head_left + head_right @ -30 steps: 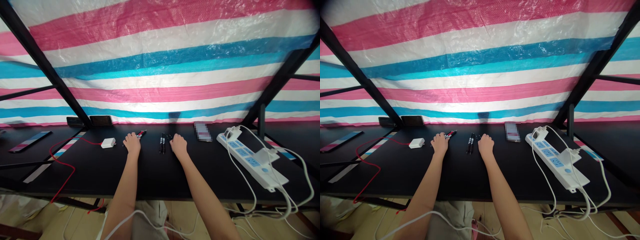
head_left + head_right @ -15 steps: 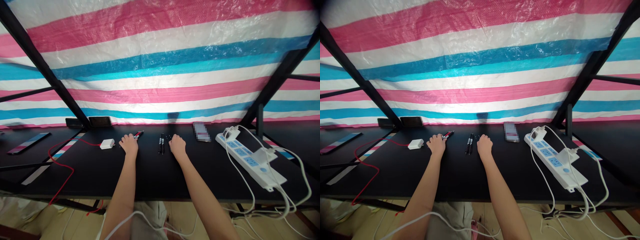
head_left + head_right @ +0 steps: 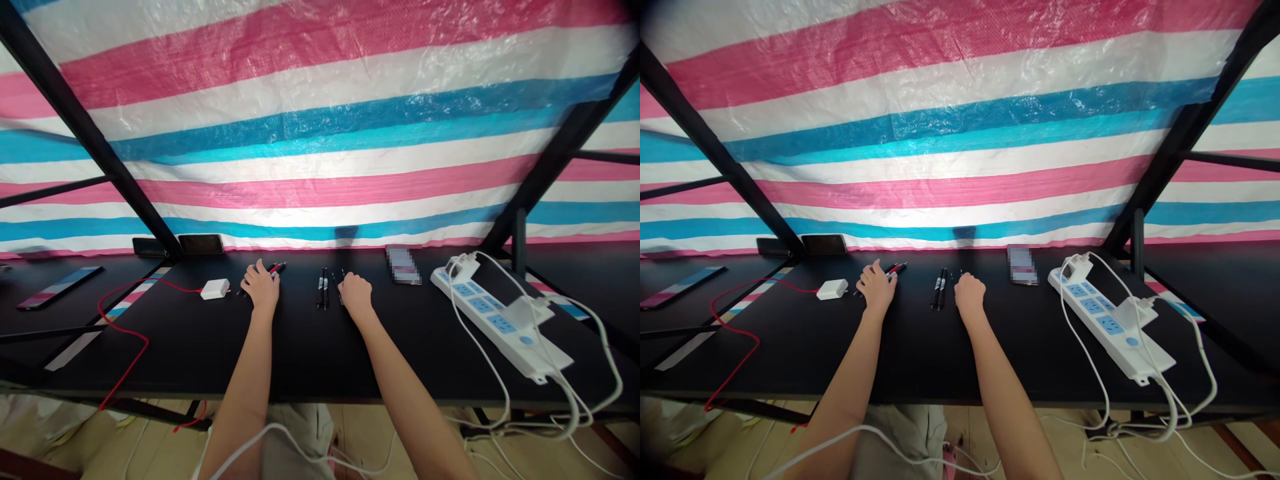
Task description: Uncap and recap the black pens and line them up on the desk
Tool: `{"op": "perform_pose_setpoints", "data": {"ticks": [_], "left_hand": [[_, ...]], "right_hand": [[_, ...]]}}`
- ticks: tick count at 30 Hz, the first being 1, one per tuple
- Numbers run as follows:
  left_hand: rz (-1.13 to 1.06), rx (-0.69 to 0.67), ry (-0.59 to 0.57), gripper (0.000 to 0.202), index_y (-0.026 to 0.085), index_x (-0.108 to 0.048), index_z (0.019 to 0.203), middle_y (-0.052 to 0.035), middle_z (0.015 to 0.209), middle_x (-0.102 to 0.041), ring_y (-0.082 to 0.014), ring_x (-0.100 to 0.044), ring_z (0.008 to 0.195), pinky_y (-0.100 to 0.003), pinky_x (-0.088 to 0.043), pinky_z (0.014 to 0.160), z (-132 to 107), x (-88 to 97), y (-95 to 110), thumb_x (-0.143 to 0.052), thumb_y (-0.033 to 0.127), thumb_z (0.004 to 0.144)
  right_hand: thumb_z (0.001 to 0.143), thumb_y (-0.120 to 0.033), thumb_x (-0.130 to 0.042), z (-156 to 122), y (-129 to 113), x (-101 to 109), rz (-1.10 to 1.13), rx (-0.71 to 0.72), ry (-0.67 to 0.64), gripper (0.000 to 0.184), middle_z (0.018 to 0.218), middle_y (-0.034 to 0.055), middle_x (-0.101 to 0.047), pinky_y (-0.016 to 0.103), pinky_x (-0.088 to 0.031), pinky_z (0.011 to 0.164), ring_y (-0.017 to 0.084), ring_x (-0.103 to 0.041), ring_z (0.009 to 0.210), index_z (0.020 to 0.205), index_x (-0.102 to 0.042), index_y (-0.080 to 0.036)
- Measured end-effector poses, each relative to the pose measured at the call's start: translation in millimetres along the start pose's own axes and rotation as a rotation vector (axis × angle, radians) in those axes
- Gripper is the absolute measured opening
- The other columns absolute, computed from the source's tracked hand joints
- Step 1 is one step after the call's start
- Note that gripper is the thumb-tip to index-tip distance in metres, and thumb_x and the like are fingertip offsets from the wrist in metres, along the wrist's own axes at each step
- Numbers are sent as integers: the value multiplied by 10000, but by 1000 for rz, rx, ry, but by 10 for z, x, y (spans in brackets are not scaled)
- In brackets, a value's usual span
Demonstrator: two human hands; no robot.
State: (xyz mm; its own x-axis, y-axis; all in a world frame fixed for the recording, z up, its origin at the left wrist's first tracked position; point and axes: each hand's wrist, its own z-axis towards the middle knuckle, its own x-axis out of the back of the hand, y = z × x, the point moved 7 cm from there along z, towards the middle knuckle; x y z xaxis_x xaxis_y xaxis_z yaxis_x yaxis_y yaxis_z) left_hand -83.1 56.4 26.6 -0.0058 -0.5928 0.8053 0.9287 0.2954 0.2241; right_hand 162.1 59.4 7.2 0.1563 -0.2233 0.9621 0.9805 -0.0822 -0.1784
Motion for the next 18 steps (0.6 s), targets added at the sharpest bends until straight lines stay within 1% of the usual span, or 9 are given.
{"op": "perform_pose_setpoints", "data": {"ticks": [2,4,8,10,12,14,18], "left_hand": [[-98,-28,10,505,120,-336,1263,-179,1196,-407,-308,-419,1051,-442,-302,875,11,44,88,-431,350,824],[-207,-98,-44,461,165,-352,1256,-147,1179,-426,-284,-423,1057,-424,-321,875,9,50,216,-403,364,843],[-367,-364,-249,389,267,-418,1210,-73,1088,-491,-239,-442,1015,-386,-348,861,-108,-27,549,-426,394,842],[-434,-491,-357,374,292,-441,1190,-48,1027,-516,-221,-449,984,-364,-358,850,-213,-84,693,-435,414,837],[-487,-577,-435,341,298,-477,1149,-35,995,-524,-210,-449,972,-344,-364,838,-303,-129,794,-435,426,836],[-512,-611,-475,294,281,-518,1076,-29,986,-524,-205,-449,968,-331,-368,827,-349,-160,846,-446,423,830],[-497,-589,-488,227,234,-556,939,-32,964,-522,-200,-451,951,-322,-367,811,-340,-199,846,-471,406,816]], "right_hand": [[841,-209,-408,0,-1,-10,2,5,-8,191,802,149,-629,283,-438,640,229,-636,780,840,-567,-104],[857,-231,-392,-1,-5,-20,7,20,-23,225,818,150,-630,282,-435,653,227,-634,791,846,-580,-106],[877,-298,-382,-6,-8,-18,23,39,-55,274,853,141,-631,286,-429,668,228,-626,812,878,-595,-126],[878,-323,-385,-9,-7,-8,28,38,-64,284,866,133,-631,292,-426,674,230,-621,822,888,-600,-138],[880,-338,-385,-10,-9,-1,27,37,-70,291,878,131,-630,292,-423,680,227,-617,829,897,-602,-145],[880,-348,-389,-7,-11,-3,25,35,-75,294,879,130,-630,289,-419,684,220,-615,830,896,-604,-148],[876,-404,-394,2,-14,-19,37,31,-85,330,861,125,-632,279,-412,682,212,-613,822,881,-609,-154]]}}
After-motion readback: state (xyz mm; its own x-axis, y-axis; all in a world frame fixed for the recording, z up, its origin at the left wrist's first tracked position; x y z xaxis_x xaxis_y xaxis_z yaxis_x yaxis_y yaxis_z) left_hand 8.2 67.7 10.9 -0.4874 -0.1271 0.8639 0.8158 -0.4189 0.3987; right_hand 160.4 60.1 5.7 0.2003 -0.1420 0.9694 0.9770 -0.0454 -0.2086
